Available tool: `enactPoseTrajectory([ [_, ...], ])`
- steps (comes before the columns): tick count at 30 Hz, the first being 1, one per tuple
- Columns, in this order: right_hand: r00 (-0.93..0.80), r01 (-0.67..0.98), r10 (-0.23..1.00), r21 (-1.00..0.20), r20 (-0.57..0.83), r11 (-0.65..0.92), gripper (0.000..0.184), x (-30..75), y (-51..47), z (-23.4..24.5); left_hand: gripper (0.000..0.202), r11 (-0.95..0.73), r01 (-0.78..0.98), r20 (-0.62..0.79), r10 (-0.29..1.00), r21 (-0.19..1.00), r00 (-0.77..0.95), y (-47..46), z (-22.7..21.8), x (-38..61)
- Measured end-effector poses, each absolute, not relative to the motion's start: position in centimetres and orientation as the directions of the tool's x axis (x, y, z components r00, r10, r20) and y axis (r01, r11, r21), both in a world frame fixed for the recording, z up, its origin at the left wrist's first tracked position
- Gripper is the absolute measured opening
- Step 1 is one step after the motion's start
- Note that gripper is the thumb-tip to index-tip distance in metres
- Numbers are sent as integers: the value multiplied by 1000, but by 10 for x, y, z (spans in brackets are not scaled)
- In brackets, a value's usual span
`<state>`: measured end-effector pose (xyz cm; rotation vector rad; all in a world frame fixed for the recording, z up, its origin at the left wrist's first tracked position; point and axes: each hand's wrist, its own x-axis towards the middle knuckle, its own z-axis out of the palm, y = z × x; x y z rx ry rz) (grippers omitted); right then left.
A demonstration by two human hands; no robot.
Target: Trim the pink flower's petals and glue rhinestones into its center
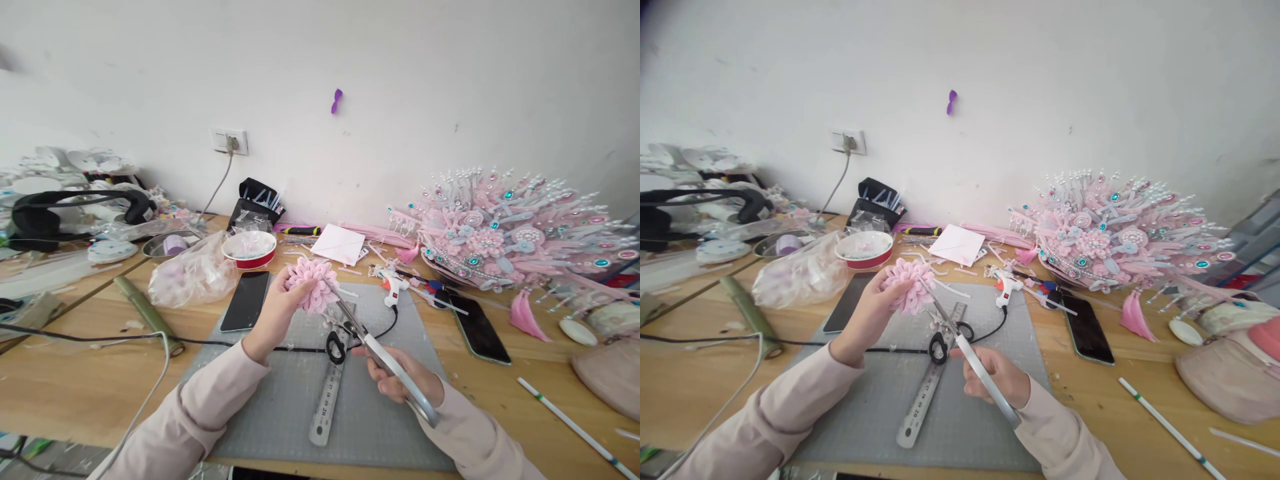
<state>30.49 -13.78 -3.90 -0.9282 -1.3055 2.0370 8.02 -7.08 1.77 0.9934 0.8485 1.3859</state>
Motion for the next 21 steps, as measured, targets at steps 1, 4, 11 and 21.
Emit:
enactPoseTrajectory([
  [1,-622,-82,740,-918,-256,-387,71,305,-137,-40,28,-63,-383,81,996,922,33,-71,18,81],
  [4,-655,-89,717,-918,-238,-386,73,304,-136,-39,29,-57,-395,77,996,917,37,-72,18,82],
  [11,-656,-185,749,-941,-97,-284,68,305,-140,-28,27,-182,-377,162,983,908,-84,-72,16,80],
  [21,-680,-370,732,-848,-31,-379,62,308,-137,-34,25,-290,-313,240,952,904,-188,-70,10,80],
])
